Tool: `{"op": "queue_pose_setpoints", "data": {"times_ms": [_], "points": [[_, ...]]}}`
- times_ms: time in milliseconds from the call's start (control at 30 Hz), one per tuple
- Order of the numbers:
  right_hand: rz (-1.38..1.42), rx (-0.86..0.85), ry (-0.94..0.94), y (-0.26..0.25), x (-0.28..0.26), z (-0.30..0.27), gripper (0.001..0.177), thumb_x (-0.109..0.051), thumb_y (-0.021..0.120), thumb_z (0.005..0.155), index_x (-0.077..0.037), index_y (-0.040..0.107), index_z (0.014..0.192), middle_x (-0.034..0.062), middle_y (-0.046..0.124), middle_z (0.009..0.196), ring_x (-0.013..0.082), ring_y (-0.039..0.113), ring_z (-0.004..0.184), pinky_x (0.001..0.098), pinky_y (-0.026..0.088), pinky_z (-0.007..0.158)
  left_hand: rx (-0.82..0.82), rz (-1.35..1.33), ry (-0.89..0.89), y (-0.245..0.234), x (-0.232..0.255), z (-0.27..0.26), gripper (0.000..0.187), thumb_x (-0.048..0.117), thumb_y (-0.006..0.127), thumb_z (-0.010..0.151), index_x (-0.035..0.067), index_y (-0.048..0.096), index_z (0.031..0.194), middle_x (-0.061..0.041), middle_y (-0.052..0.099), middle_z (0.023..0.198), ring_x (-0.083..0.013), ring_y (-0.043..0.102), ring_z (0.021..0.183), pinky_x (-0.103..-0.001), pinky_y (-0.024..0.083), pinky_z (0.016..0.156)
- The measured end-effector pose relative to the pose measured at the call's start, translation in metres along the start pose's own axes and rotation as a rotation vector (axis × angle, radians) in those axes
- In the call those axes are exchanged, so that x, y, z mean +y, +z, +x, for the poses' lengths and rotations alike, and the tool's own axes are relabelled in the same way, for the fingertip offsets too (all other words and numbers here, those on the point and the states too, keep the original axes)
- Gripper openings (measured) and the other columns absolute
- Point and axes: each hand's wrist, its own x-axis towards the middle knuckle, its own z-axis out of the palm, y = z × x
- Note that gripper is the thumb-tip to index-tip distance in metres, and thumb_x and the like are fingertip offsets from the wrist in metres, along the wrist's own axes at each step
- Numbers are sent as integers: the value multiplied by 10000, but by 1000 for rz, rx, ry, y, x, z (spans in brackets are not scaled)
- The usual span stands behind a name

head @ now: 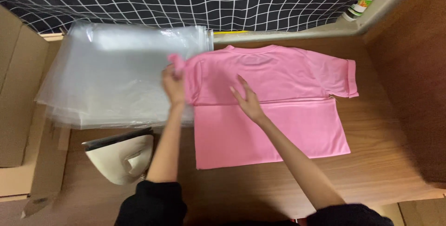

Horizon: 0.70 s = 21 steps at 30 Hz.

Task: Ironing a pink t-shirt, folding it neatly, placing it into a plastic protective sleeve, and then packing the sleeved shirt into a cardboard shipping box.

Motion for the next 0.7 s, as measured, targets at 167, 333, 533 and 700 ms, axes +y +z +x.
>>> {"op": "queue_pose_setpoints", "data": {"times_ms": [167, 333, 533, 700], "points": [[825, 11, 438, 74, -23, 53, 490, -375, 572, 806, -26, 412, 1111, 159, 438, 1031, 285, 405, 902, 383, 363, 754, -309, -7, 53, -3, 92, -29, 299, 30, 644, 687, -35, 565, 968, -243, 551, 886, -424, 536, 877, -446, 443, 762], [787, 264, 613, 111, 68, 84, 447, -269, 724, 693, -37, 423, 927, 52, 433, 612, 178, 413, 359, 255, 302, 285, -408, -158, 21, -32, 50, -53, 527, 197, 715, 721, -15, 480, 1143, -208, 463, 1002, -388, 510, 966, -411, 458, 829], [983, 122, 575, 112, 73, 87, 344, -66, 647, 730, -24, 433, 996, 145, 616, 749, 241, 624, 549, 327, 505, 469, -699, 291, -576, -88, 6, -109, 434, 478, 627, 706, 127, 609, 962, -95, 629, 915, -263, 600, 928, -363, 492, 722], [1088, -2, 554, 87, 82, 89, 318, -30, 588, 745, -19, 453, 1032, 190, 633, 898, 315, 656, 754, 438, 517, 693, -800, 259, -627, -95, 38, -135, 441, 352, 673, 662, 69, 599, 992, -160, 628, 981, -311, 585, 974, -401, 482, 774]]}}
